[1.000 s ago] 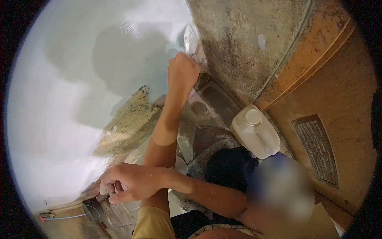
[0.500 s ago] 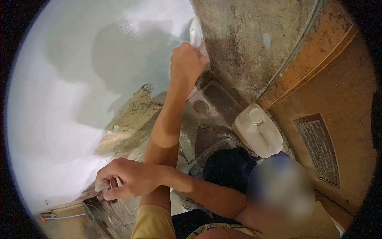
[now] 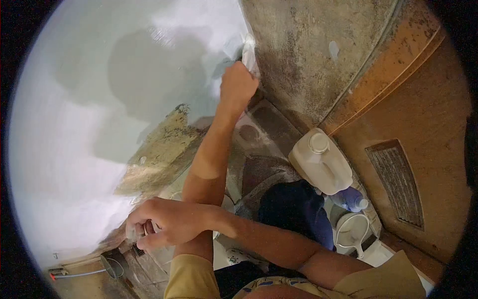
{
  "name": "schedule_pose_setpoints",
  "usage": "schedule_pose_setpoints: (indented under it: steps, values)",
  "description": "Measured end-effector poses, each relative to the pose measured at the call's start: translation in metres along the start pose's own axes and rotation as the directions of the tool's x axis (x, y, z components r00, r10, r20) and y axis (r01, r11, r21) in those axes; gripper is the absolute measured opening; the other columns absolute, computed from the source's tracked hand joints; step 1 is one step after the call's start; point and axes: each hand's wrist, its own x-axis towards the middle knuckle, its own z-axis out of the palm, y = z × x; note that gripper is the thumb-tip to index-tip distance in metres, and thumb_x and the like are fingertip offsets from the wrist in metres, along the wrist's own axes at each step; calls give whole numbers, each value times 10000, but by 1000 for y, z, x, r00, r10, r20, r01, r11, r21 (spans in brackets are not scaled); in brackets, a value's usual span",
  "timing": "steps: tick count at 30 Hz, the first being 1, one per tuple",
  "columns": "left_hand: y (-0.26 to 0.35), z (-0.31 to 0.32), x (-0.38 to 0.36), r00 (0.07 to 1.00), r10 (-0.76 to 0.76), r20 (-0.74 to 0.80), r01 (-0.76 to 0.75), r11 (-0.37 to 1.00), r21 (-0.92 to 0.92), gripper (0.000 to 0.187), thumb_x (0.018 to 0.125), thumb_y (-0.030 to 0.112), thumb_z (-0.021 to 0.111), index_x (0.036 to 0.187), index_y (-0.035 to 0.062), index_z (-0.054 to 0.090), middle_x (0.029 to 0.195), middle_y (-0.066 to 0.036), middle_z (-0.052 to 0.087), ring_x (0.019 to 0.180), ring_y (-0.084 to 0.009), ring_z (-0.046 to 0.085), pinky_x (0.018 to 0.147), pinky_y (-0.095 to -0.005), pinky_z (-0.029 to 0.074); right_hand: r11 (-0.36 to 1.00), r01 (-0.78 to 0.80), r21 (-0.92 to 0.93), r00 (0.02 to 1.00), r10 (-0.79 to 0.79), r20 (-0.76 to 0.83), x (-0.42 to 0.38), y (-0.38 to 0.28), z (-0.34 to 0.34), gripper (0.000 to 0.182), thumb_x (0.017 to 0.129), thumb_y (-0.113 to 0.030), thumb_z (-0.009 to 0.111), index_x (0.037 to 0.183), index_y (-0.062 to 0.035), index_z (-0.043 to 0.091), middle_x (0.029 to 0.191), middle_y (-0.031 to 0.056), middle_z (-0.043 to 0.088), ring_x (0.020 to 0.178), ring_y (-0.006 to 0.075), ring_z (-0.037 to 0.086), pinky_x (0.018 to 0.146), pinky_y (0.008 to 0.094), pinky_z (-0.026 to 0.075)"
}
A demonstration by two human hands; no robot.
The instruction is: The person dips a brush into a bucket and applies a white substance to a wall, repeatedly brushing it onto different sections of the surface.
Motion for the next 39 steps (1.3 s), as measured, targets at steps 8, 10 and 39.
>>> schedule_pose_setpoints:
  steps: [8,10,39]
  values:
    - [-32,54,-10,995,96,4,-96,995,7,234,717,81,635,882,-69,565,818,-249,623,801,-432,604,726,-485,493,998,29,-55,996,-34,-88,-1,-2,-7,236,757,-185,664,859,26,629,676,102,614,621,162,593,561,307,469]
    - [-14,38,-20,1000,4,11,-3,998,-69,229,720,75,633,881,-70,560,790,-243,620,781,-438,601,714,-485,495,997,26,-74,995,-33,-98,-3,1,-2,231,758,-180,662,860,24,628,676,103,613,618,161,591,559,306,466]
    - [52,-132,65,979,190,-77,-168,960,223,369,754,232,611,879,-114,580,867,-330,606,872,-456,601,776,-469,483,971,117,207,890,-195,411,-24,-68,-6,326,841,-237,672,1084,-28,615,833,45,653,780,128,610,644,252,455]
